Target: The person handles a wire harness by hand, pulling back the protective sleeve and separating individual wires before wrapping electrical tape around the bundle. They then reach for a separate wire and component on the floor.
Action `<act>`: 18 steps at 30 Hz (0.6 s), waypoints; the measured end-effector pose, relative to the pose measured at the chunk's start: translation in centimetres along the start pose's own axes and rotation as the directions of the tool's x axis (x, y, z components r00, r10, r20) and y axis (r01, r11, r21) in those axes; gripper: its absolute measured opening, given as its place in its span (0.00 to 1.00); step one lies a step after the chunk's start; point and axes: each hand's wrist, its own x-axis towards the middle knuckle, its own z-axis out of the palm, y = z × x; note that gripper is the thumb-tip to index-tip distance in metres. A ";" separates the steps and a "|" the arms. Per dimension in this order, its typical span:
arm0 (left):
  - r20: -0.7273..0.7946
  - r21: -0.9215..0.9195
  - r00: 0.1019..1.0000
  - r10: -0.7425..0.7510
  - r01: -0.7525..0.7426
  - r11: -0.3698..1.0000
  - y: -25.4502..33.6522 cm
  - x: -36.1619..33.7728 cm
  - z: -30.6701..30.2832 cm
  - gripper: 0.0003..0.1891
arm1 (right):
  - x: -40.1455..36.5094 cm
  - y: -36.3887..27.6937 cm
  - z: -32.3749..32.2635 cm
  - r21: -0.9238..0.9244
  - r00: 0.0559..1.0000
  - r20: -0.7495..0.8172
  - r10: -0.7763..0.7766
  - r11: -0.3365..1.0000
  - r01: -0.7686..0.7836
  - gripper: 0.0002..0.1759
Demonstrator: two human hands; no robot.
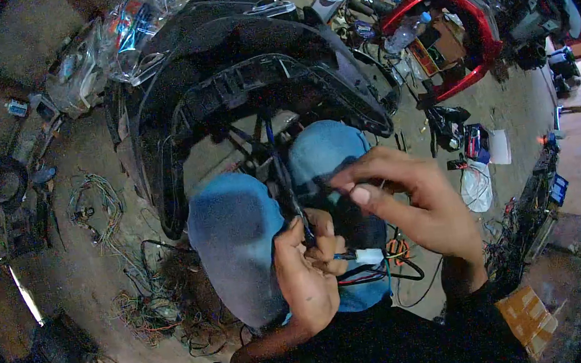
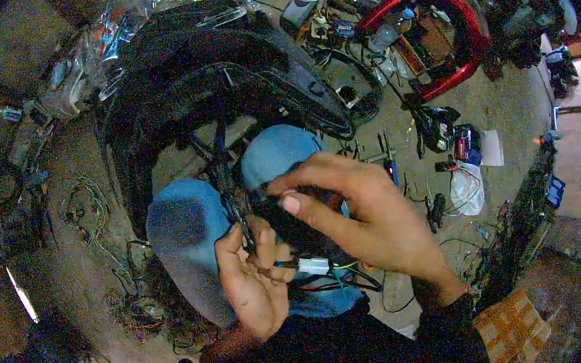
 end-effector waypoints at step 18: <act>0.532 -0.415 0.842 -0.095 0.356 0.837 -1.7 3.4 -3.8 0.22 | 3.9 1.3 2.3 0.362 0.797 0.465 0.384 0.740 -0.567 0.11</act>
